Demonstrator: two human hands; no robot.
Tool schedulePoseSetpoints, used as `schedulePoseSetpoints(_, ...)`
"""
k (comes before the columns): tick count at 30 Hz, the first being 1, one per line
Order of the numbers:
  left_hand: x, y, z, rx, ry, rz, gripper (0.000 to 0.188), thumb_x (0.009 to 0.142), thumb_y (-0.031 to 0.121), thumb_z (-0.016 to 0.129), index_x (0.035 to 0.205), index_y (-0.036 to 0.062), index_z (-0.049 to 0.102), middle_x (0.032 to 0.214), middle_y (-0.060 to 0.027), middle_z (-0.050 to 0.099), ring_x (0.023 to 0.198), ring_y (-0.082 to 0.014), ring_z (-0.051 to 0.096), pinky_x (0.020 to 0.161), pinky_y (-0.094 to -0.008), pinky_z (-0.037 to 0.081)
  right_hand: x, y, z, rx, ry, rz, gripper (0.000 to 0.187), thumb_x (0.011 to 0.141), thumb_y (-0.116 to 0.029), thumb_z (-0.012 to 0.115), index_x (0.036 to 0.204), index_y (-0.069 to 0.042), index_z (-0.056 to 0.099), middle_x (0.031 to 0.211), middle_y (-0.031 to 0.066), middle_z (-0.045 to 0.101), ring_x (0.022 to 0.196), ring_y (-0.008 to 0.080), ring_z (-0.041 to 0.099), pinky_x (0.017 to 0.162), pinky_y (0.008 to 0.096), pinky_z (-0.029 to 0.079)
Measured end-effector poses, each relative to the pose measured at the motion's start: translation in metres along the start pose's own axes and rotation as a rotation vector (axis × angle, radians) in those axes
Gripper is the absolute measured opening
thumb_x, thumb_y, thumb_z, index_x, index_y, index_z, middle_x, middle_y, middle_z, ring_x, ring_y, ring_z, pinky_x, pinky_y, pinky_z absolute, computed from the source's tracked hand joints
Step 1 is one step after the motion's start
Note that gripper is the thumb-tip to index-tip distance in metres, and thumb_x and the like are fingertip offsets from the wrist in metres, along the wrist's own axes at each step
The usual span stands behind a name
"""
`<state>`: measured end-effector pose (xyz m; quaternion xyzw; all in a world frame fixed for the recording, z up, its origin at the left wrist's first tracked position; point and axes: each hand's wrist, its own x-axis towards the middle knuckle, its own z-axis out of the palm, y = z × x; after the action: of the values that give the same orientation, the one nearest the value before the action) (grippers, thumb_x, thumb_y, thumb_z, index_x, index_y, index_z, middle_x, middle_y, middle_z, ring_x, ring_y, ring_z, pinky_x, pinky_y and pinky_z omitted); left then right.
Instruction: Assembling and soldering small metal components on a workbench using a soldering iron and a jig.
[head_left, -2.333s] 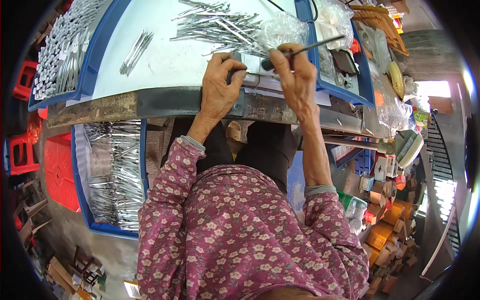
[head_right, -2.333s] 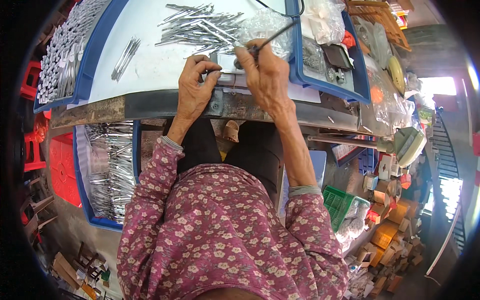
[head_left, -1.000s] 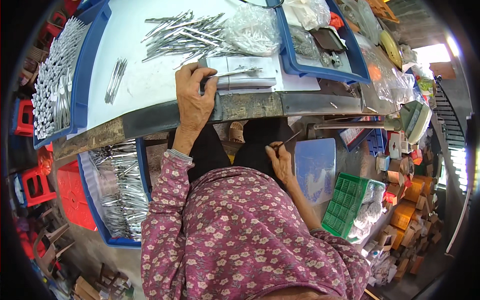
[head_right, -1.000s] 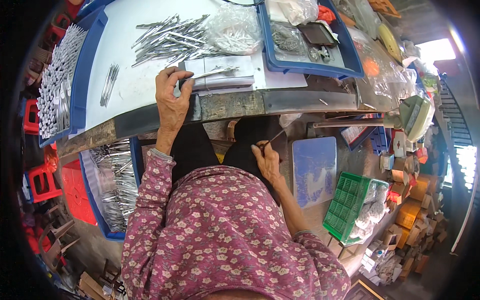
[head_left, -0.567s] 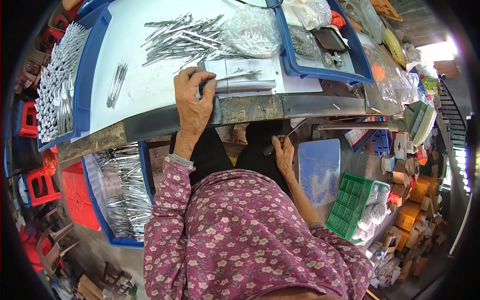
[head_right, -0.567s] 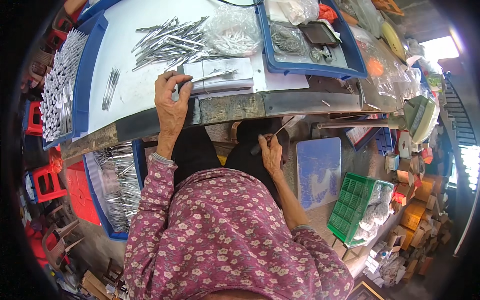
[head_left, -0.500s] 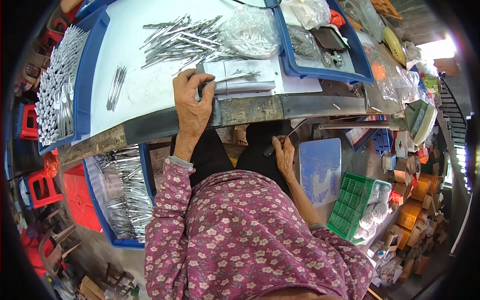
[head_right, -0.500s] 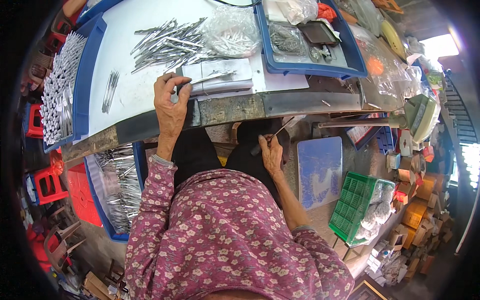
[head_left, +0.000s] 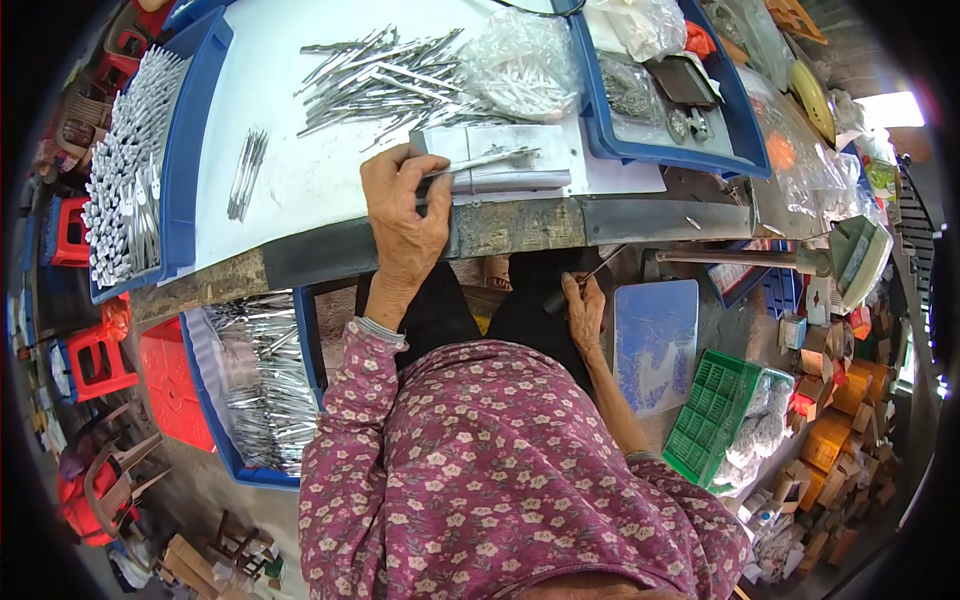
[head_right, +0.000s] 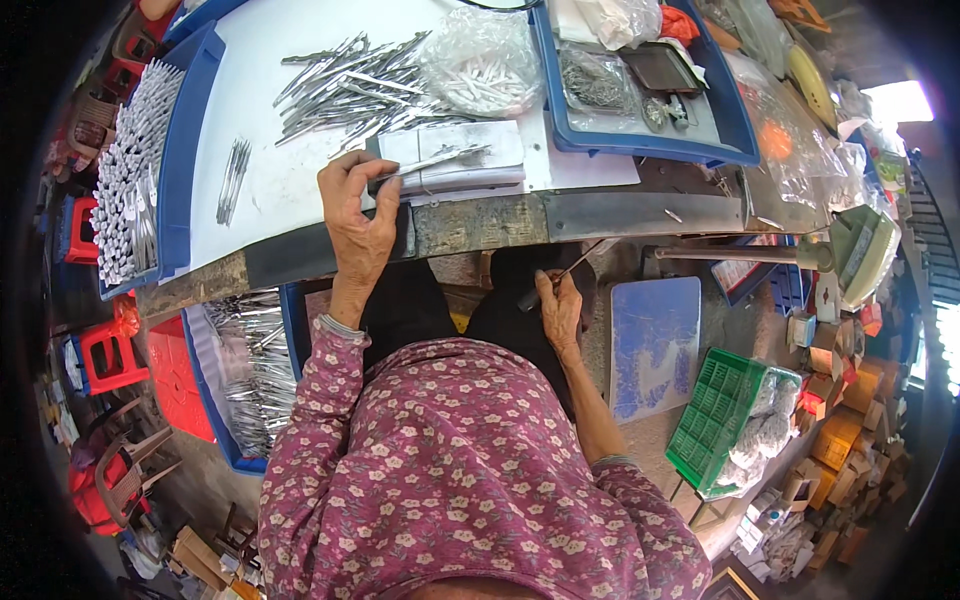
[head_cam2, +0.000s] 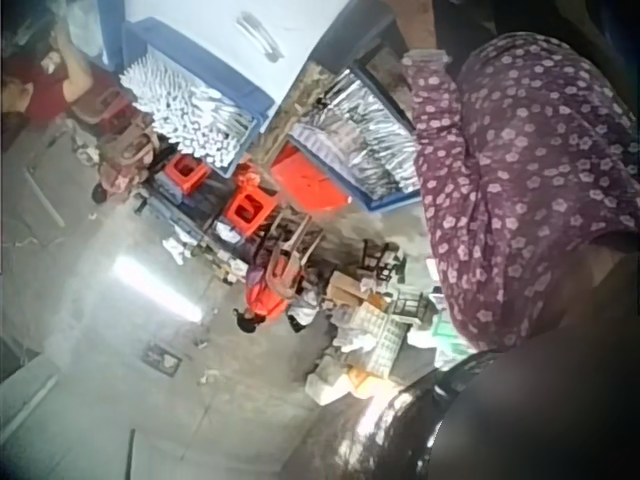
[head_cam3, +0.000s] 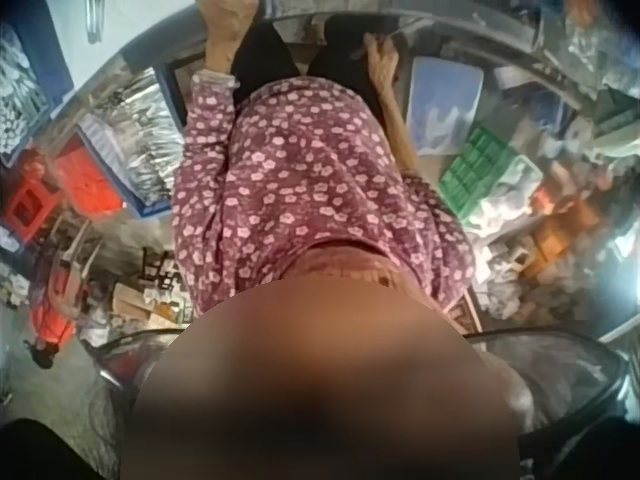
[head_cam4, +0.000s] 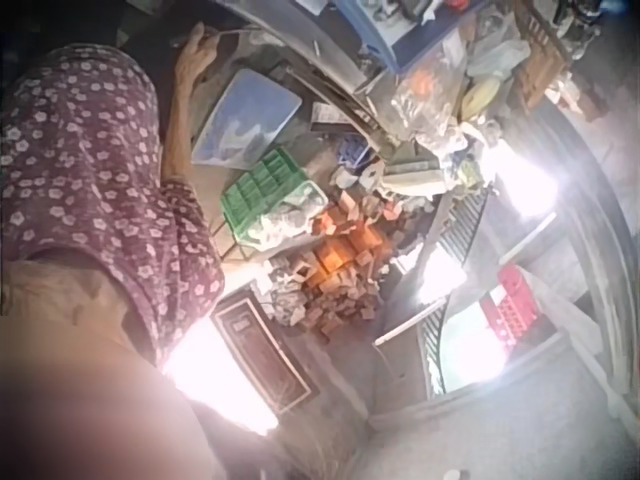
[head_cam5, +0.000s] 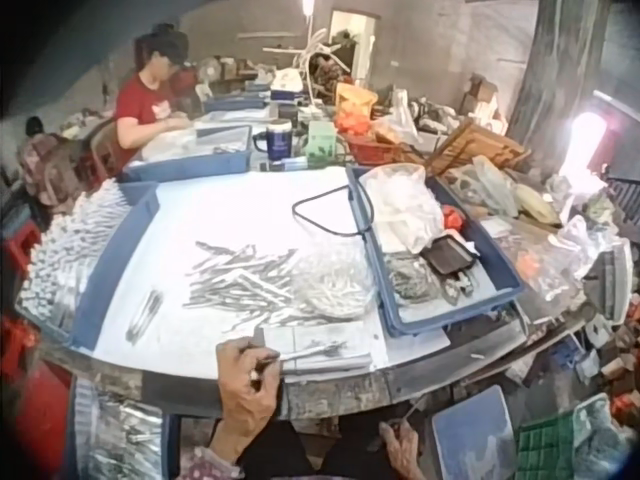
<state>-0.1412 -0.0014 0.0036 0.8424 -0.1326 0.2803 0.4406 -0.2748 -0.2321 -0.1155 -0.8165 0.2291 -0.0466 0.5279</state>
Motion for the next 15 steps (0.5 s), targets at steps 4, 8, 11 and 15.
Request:
schedulePoseSetpoints(4, 0.0009, 0.002, 0.0009, 0.008, -0.01, 0.013, 0.013, 0.071, 0.005, 0.064, 0.084, 0.0029, 0.062, 0.091, -0.0118, 0.051, 0.09, -0.0267, 0.046, 0.074, -0.0358, 0.04, 0.0003, 0.0028, 0.0001, 0.006, 0.004, 0.003, 0.029, 0.084, -0.026, 0.059, 0.082, 0.003, 0.057, 0.063, 0.0081, 0.054, 0.059, 0.015, 0.049, 0.057, 0.0295, 0.041)
schedulePoseSetpoints(8, -0.0006, -0.0045, 0.0015, -0.036, 0.013, -0.018, 0.012, 0.072, 0.005, 0.063, 0.084, 0.0028, 0.062, 0.091, -0.0119, 0.051, 0.09, -0.0263, 0.046, 0.074, -0.035, 0.041, 0.0004, 0.0054, -0.0005, 0.018, -0.008, 0.025, 0.03, 0.084, -0.026, 0.059, 0.082, 0.003, 0.056, 0.063, 0.0083, 0.054, 0.059, 0.0153, 0.049, 0.057, 0.0298, 0.04)
schedulePoseSetpoints(11, -0.0009, -0.0027, -0.0002, -0.063, 0.003, -0.048, 0.011, 0.074, 0.006, 0.063, 0.085, 0.0026, 0.062, 0.092, -0.0122, 0.05, 0.09, -0.0265, 0.046, 0.075, -0.0346, 0.041, -0.0003, 0.0031, 0.0, -0.002, -0.011, 0.016, 0.03, 0.084, -0.026, 0.059, 0.082, 0.003, 0.056, 0.063, 0.0079, 0.053, 0.059, 0.0151, 0.048, 0.057, 0.0297, 0.04)
schedulePoseSetpoints(15, -0.0011, -0.0053, 0.0002, -0.05, 0.005, -0.033, 0.011, 0.075, 0.006, 0.062, 0.085, 0.0025, 0.062, 0.092, -0.0119, 0.05, 0.091, -0.0264, 0.046, 0.076, -0.0347, 0.041, -0.0004, -0.0015, 0.0011, -0.042, 0.018, -0.047, 0.03, 0.084, -0.026, 0.059, 0.082, 0.003, 0.057, 0.063, 0.0072, 0.053, 0.059, 0.0145, 0.048, 0.056, 0.0293, 0.04)
